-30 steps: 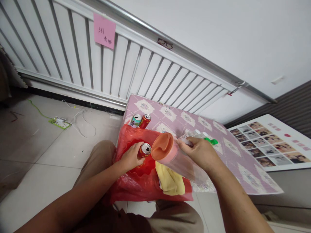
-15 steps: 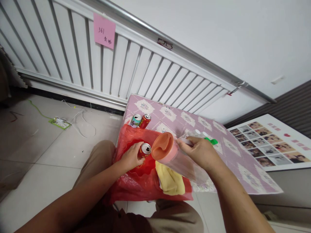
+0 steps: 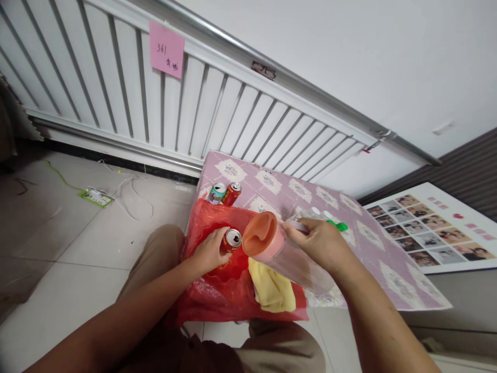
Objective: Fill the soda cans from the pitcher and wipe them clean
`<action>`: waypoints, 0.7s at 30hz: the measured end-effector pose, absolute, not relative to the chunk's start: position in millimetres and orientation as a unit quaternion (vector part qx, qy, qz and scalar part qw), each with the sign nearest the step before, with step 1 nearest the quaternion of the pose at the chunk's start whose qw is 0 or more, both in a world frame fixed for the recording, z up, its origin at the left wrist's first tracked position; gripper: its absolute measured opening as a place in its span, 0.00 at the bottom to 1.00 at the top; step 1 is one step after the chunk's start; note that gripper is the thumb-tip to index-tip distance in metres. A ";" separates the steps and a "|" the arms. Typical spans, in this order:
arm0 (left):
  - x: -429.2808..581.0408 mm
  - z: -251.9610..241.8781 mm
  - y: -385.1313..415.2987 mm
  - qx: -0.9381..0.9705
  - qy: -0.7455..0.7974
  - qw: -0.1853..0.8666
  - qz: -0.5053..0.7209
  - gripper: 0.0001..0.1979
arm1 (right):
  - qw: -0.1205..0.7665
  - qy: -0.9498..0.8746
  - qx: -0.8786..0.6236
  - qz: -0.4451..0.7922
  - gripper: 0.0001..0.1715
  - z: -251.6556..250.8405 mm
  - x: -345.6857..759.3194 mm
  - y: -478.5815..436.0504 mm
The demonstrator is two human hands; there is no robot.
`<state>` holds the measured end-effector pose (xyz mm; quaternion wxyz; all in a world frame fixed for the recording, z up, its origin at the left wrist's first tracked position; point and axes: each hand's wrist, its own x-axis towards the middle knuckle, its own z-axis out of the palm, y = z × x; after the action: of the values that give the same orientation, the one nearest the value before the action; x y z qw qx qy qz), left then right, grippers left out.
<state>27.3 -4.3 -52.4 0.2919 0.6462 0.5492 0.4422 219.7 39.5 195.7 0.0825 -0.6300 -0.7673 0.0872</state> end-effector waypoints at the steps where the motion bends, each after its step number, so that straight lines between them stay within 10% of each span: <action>1: 27.3 -52.3 -4.3 0.646 0.549 0.292 0.442 0.38 | 0.082 -0.766 -0.631 0.086 0.30 195.8 219.6 39.5; 21: 27.1 -52.3 -4.4 0.649 0.550 0.290 0.439 0.38 | 0.079 -0.772 -0.628 0.066 0.30 196.9 219.8 39.8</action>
<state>27.1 -4.4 -52.3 0.2900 0.6487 0.5502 0.4387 219.8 39.8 196.9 0.0786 -0.6276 -0.7718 0.0656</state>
